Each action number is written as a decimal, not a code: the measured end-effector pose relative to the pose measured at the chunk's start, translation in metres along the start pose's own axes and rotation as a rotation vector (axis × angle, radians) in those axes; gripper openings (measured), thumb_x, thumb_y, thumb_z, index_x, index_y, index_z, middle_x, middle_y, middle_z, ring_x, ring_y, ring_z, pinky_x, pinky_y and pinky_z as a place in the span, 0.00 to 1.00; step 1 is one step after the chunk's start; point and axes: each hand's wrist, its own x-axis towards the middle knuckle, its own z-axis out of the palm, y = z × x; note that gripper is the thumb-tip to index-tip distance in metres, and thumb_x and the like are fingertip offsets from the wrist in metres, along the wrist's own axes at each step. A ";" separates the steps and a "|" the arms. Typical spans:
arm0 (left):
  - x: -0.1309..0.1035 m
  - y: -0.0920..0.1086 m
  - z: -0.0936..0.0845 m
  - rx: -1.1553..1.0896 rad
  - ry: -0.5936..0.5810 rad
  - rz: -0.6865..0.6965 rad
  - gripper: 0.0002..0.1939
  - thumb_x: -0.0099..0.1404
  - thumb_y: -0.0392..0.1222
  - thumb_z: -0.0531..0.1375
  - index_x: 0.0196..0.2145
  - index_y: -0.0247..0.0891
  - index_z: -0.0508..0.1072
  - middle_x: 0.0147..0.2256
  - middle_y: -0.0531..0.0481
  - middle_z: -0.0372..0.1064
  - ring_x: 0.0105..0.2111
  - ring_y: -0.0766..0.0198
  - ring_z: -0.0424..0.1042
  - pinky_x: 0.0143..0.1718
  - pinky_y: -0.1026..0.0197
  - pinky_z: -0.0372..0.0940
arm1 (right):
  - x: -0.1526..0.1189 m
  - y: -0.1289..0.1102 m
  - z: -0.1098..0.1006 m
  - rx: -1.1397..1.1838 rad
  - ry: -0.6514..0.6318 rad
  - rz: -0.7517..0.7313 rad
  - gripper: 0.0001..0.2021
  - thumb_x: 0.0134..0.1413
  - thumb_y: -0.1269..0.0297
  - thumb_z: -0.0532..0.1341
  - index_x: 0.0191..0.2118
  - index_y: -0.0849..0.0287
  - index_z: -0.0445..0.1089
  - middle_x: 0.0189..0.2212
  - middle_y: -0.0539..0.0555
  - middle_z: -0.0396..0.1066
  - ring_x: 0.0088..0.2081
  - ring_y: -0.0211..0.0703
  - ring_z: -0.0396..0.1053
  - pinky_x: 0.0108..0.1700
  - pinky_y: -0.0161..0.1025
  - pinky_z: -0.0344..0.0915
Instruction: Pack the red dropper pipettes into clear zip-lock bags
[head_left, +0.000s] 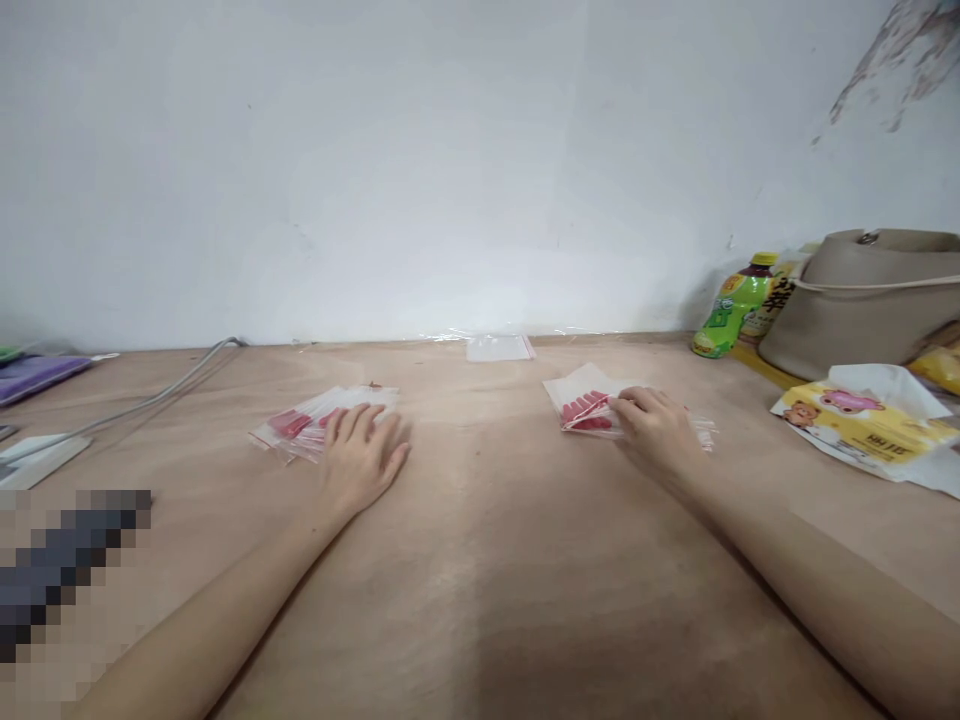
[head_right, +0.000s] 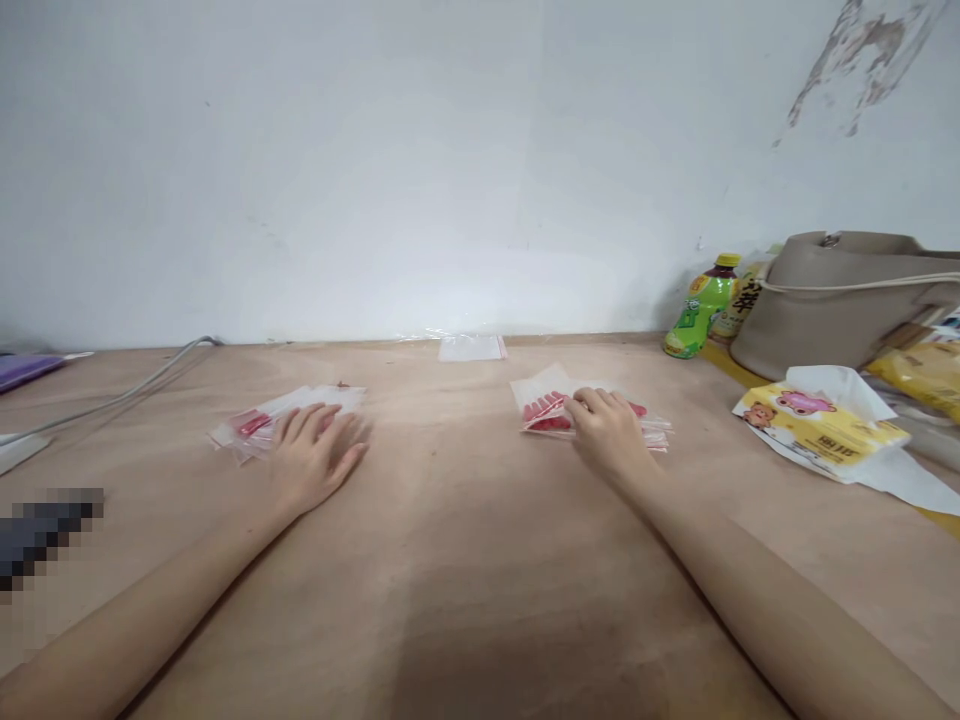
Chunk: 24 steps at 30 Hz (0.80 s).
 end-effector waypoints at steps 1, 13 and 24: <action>-0.003 -0.008 0.000 0.026 0.002 -0.017 0.19 0.59 0.50 0.54 0.45 0.37 0.66 0.48 0.40 0.61 0.50 0.45 0.57 0.51 0.42 0.49 | -0.004 0.001 -0.004 -0.028 -0.049 0.024 0.08 0.47 0.74 0.54 0.29 0.61 0.70 0.31 0.56 0.69 0.32 0.42 0.60 0.34 0.39 0.49; 0.004 -0.013 0.014 -0.109 -0.040 0.011 0.11 0.65 0.42 0.50 0.39 0.40 0.70 0.38 0.47 0.71 0.40 0.51 0.68 0.43 0.46 0.59 | 0.015 -0.063 -0.012 0.211 -0.003 -0.020 0.07 0.50 0.70 0.54 0.31 0.58 0.70 0.33 0.54 0.69 0.34 0.43 0.59 0.37 0.42 0.45; 0.052 0.109 0.037 -0.475 -0.113 0.073 0.17 0.59 0.35 0.54 0.48 0.34 0.64 0.45 0.40 0.65 0.46 0.53 0.64 0.47 0.49 0.60 | 0.044 -0.100 0.022 0.385 -0.021 -0.161 0.06 0.49 0.66 0.56 0.34 0.58 0.69 0.28 0.52 0.70 0.33 0.40 0.59 0.35 0.40 0.44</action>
